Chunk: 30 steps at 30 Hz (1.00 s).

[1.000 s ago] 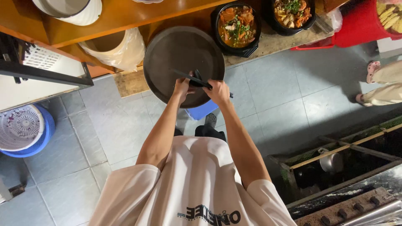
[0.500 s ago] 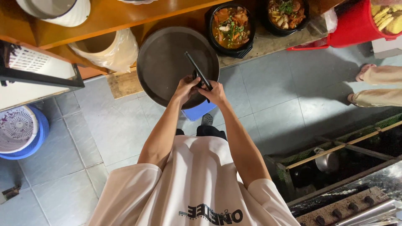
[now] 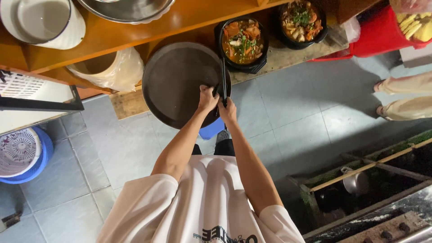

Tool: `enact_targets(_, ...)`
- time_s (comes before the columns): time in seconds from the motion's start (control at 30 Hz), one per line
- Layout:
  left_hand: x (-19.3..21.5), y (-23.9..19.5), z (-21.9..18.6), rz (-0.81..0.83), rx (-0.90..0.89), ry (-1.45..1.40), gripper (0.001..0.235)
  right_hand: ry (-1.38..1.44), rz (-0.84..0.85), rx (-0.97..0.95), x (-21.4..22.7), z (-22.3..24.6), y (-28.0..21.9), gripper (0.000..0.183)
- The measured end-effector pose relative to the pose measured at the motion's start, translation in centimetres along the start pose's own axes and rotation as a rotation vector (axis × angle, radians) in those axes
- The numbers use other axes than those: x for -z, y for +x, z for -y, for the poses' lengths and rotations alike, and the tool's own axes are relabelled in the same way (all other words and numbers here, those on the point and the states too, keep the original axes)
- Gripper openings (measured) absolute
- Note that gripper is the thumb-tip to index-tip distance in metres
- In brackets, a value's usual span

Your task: Preparing a serving tray with food bowls and utensils in a restaurant kitchen.

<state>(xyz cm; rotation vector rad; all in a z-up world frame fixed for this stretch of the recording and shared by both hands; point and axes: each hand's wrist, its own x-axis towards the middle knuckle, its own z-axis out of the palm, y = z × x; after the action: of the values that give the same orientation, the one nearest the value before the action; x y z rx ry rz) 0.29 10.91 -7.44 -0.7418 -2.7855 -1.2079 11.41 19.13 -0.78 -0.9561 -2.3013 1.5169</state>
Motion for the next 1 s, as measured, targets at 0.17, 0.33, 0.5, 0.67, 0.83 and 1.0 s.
enact_targets(0.17, 2.9, 0.6, -3.1, 0.076, 0.072, -0.043, 0.047, -0.104, -0.047, 0.008, -0.5, -0.2, -1.0, 0.029)
enact_targets(0.33, 4.9, -0.9, -2.2, -0.002, 0.078, -0.191, 0.05, -0.111, -0.103, 0.145, -2.4, 2.3, -4.0, 0.021)
enact_targets(0.5, 9.8, -3.3, -0.1, 0.166, 0.5, -0.57, 0.034, 0.584, 0.091, -0.381, -5.7, 5.9, -6.4, 0.012)
enact_targets(0.67, 13.1, -4.5, 1.5, 0.325, 0.445, -0.353, 0.038, 0.68, -0.02, -0.394, -10.2, 3.8, -4.7, 0.014)
enact_targets(0.83, 13.3, -6.7, 3.5, 0.486, 0.451, -0.302, 0.043, 0.542, -0.168, -0.423, -11.8, 3.3, -5.0, 0.03)
enact_targets(1.0, 12.9, -7.2, 3.5, 0.514, 0.399, -0.214, 0.041, 0.577, -0.241, -0.429, -12.9, 3.5, -5.3, 0.047)
